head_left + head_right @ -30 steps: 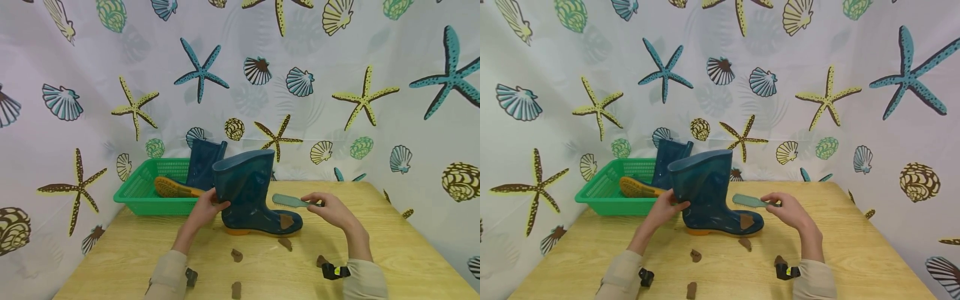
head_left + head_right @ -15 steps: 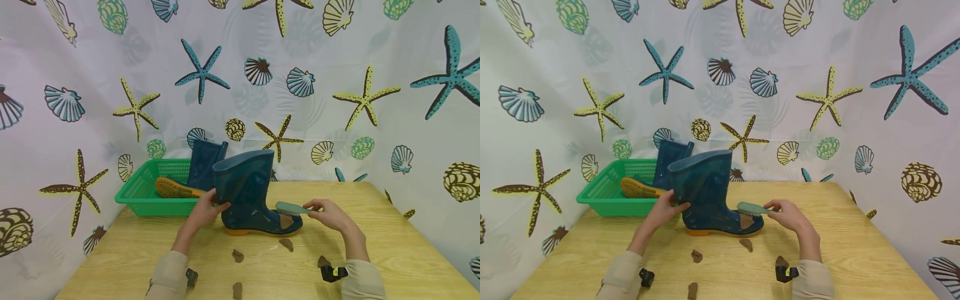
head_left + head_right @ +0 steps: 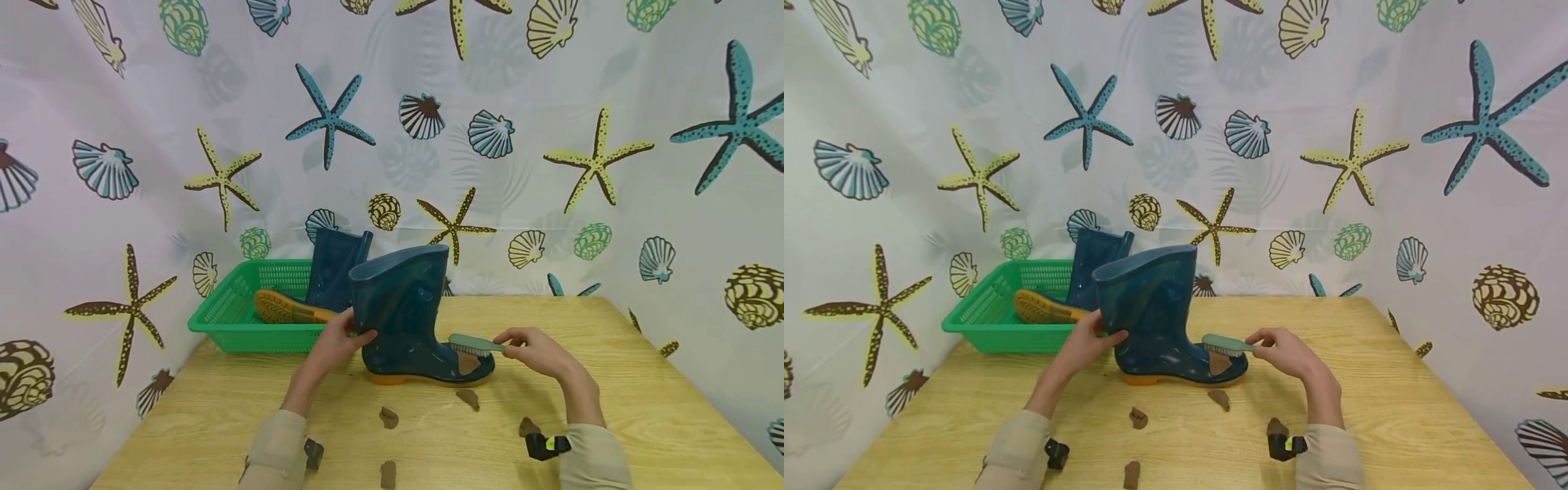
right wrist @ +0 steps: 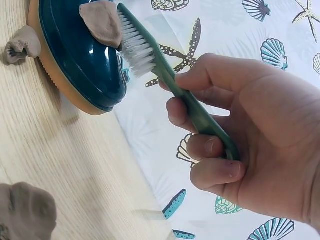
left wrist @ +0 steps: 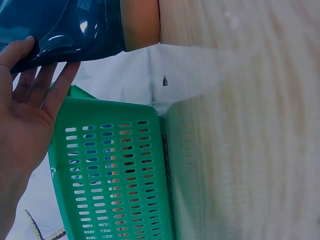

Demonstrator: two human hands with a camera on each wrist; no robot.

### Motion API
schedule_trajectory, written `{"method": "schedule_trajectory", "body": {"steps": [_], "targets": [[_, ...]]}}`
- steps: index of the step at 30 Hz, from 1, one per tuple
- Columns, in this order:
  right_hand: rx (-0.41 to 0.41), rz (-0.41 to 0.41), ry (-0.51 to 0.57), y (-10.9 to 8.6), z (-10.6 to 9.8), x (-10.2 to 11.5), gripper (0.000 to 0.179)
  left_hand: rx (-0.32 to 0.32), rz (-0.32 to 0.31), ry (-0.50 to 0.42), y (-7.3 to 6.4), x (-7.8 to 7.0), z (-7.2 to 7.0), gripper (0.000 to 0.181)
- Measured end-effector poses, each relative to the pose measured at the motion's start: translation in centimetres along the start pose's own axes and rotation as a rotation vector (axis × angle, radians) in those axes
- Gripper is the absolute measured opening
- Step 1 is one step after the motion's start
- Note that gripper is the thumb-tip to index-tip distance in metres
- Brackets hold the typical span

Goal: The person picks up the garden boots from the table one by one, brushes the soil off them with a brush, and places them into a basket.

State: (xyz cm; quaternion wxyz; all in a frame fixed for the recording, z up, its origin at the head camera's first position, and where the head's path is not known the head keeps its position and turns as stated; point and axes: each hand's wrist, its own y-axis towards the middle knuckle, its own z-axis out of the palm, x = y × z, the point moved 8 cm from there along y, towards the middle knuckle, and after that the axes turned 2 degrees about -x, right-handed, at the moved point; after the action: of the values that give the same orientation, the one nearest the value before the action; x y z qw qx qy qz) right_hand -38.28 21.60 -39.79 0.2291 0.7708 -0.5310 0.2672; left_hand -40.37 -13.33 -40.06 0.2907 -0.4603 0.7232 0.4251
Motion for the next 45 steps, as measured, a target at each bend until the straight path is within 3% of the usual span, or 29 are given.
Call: {"method": "schedule_trajectory", "body": {"steps": [7, 20, 45], "targets": [[-0.032, -0.026, 0.018, -0.1, -0.6, 0.3, 0.031, -0.005, -0.002, 0.009, 0.0, 0.2, 0.0, 0.038], [-0.051, 0.004, -0.032, 0.0, -0.2, -0.1, 0.033, -0.009, 0.000, 0.009, 0.1, 0.2, 0.0, 0.037], [0.010, -0.020, 0.028, -0.8, -1.3, 1.3, 0.029, -0.009, 0.007, 0.011, 0.1, 0.1, 0.1, 0.037]]}}
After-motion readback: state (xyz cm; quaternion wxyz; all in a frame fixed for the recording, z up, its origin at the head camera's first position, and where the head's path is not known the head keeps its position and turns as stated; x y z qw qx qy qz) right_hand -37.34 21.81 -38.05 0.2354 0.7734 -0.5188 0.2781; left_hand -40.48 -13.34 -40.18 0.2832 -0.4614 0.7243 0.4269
